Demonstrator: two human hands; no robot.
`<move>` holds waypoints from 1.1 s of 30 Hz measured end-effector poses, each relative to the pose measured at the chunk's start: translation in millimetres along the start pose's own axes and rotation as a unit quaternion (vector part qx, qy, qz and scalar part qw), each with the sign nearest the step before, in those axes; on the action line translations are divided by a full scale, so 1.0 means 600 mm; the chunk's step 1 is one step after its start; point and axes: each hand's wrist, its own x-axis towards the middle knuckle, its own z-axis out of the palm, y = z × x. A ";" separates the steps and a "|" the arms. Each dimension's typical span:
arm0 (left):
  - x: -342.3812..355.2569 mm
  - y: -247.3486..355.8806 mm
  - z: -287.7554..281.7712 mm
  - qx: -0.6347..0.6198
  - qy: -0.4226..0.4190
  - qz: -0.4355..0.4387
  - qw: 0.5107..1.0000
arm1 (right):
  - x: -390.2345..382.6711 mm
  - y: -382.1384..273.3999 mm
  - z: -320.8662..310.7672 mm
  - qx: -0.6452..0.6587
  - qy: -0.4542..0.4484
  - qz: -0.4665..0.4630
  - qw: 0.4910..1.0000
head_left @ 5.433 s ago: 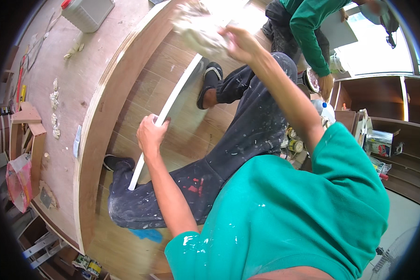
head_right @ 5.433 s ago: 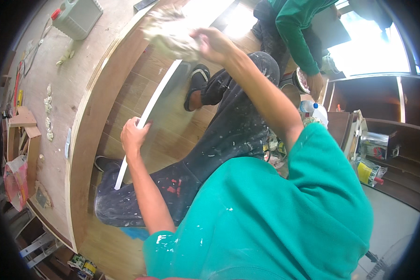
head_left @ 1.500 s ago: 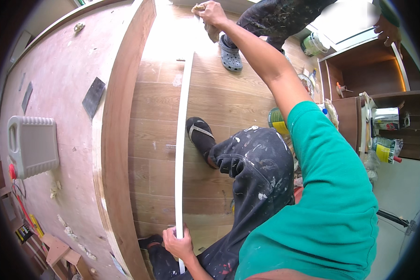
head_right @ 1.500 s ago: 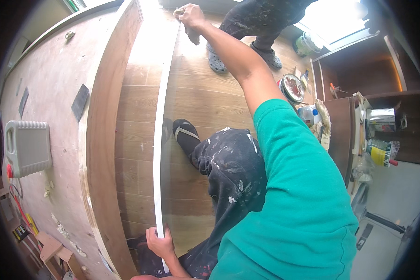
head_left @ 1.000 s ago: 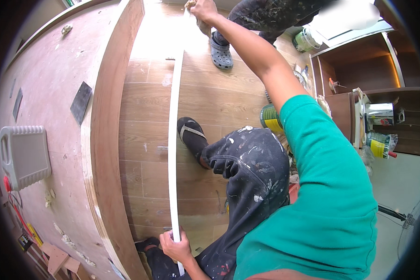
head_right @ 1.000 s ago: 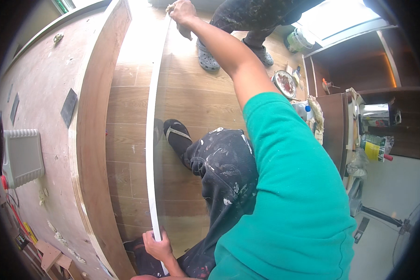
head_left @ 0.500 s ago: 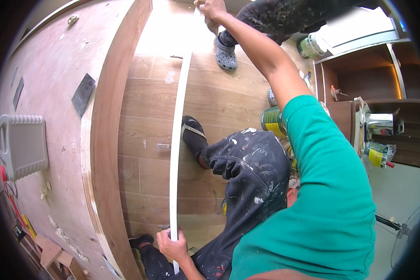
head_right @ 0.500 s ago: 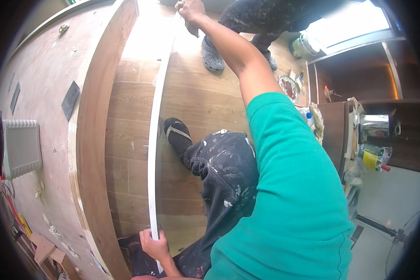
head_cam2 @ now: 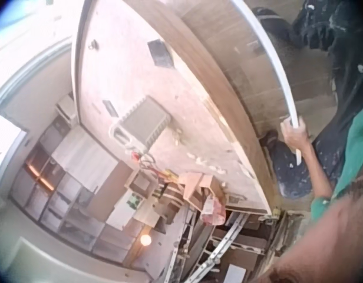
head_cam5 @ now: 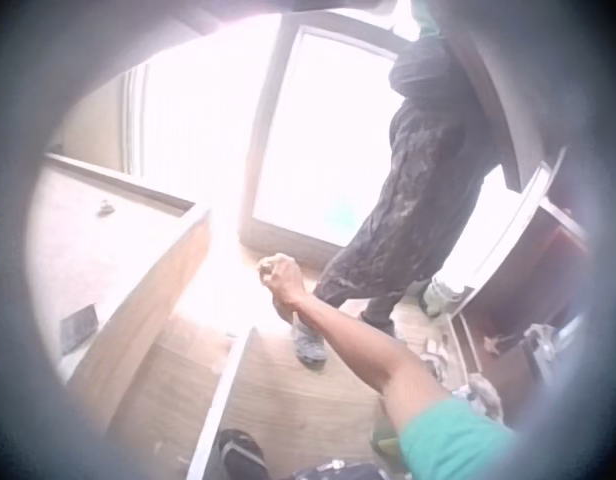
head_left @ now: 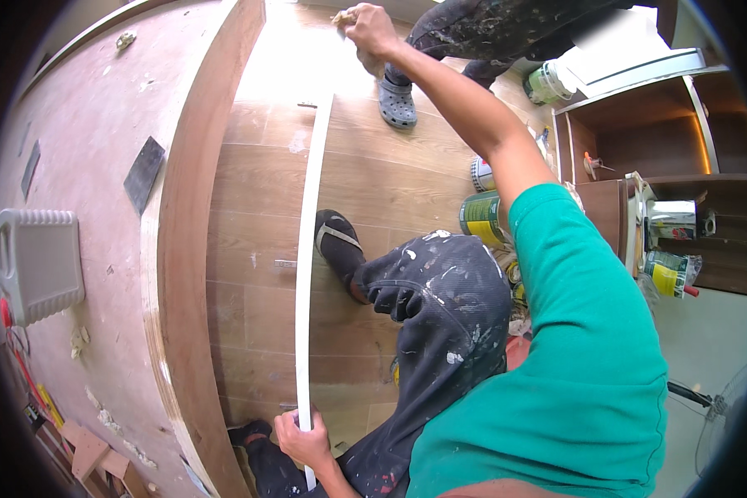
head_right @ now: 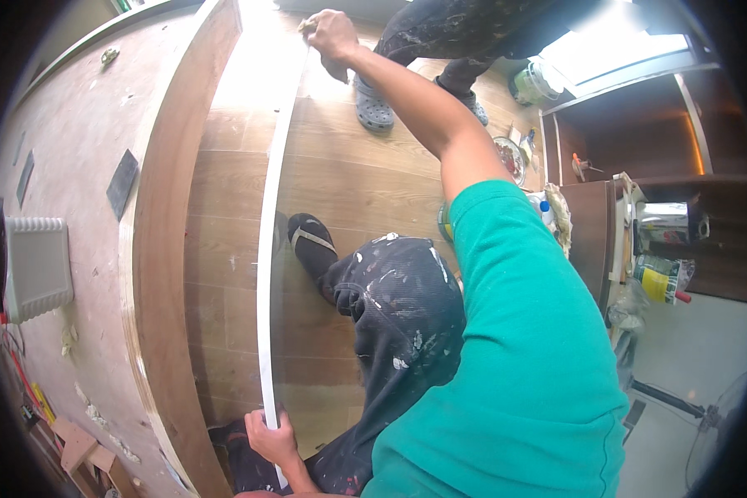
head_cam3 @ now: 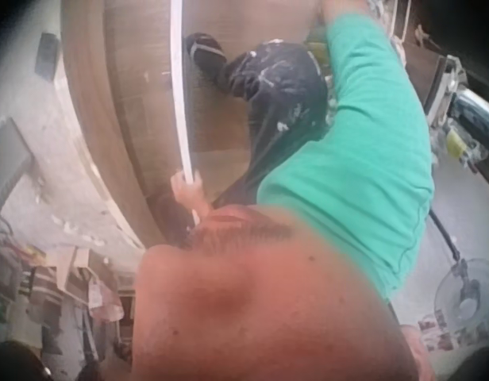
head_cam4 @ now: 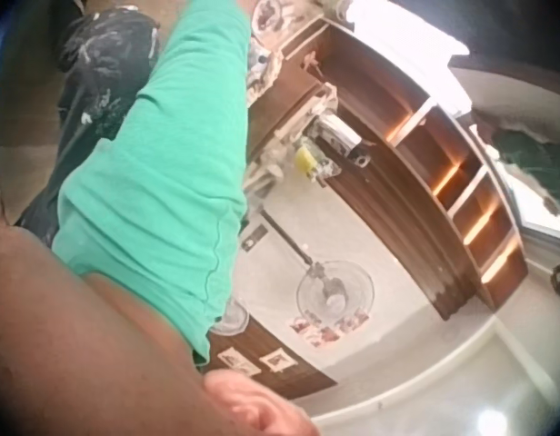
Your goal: The person is sitting on the floor and applying a white strip of molding to the edge of a curved wooden structure. They use a cloth to wipe the surface and a scraper tool to smooth the strip into place.
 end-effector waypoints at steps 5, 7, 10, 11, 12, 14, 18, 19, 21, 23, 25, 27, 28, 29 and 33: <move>0.010 -0.002 0.007 0.004 0.013 0.016 1.000 | -0.075 -0.085 -0.056 0.038 -0.080 0.044 0.995; 0.011 -0.001 0.005 0.002 0.016 0.020 1.000 | -0.121 -0.138 -0.091 0.092 -0.105 -0.022 0.990; 0.011 -0.003 0.006 0.000 0.015 0.025 1.000 | -0.164 -0.150 -0.074 0.095 -0.148 -0.007 0.984; 0.007 -0.006 0.006 -0.001 0.014 0.024 1.000 | -0.167 -0.157 -0.075 0.088 -0.157 -0.015 0.984; 0.004 -0.007 0.005 0.004 0.013 0.019 1.000 | -0.167 -0.167 -0.077 0.081 -0.167 -0.024 0.982; 0.002 -0.004 0.005 0.010 0.011 0.012 1.000 | -0.142 -0.162 -0.079 0.082 -0.144 0.000 0.986; 0.010 -0.006 0.008 0.014 0.012 0.012 1.000 | -0.096 -0.122 -0.067 0.055 -0.110 0.049 0.991; 0.010 -0.007 0.007 0.015 0.013 0.012 1.000 | -0.098 -0.123 -0.066 0.068 -0.094 0.027 0.993; 0.008 -0.003 0.008 0.015 0.018 0.006 1.000 | -0.118 -0.145 -0.068 0.034 -0.157 0.035 0.986; 0.005 0.000 0.005 0.012 0.019 0.007 1.000 | -0.115 -0.148 -0.075 0.041 -0.143 0.023 0.989; 0.006 0.000 0.010 0.006 0.015 0.006 1.000 | -0.092 -0.136 -0.077 0.029 -0.143 0.060 0.987; 0.006 -0.005 0.009 0.005 0.017 0.004 1.000 | -0.085 -0.151 -0.079 0.042 -0.144 0.068 0.986; 0.005 -0.008 0.009 0.004 0.019 0.005 1.000 | -0.099 -0.157 -0.083 0.058 -0.145 0.059 0.986; 0.004 -0.007 0.011 0.002 0.022 0.004 1.000 | -0.105 -0.168 -0.090 0.074 -0.146 0.047 0.985; 0.004 0.001 0.007 -0.007 0.016 0.000 1.000 | -0.127 -0.137 -0.071 0.053 -0.133 0.005 0.990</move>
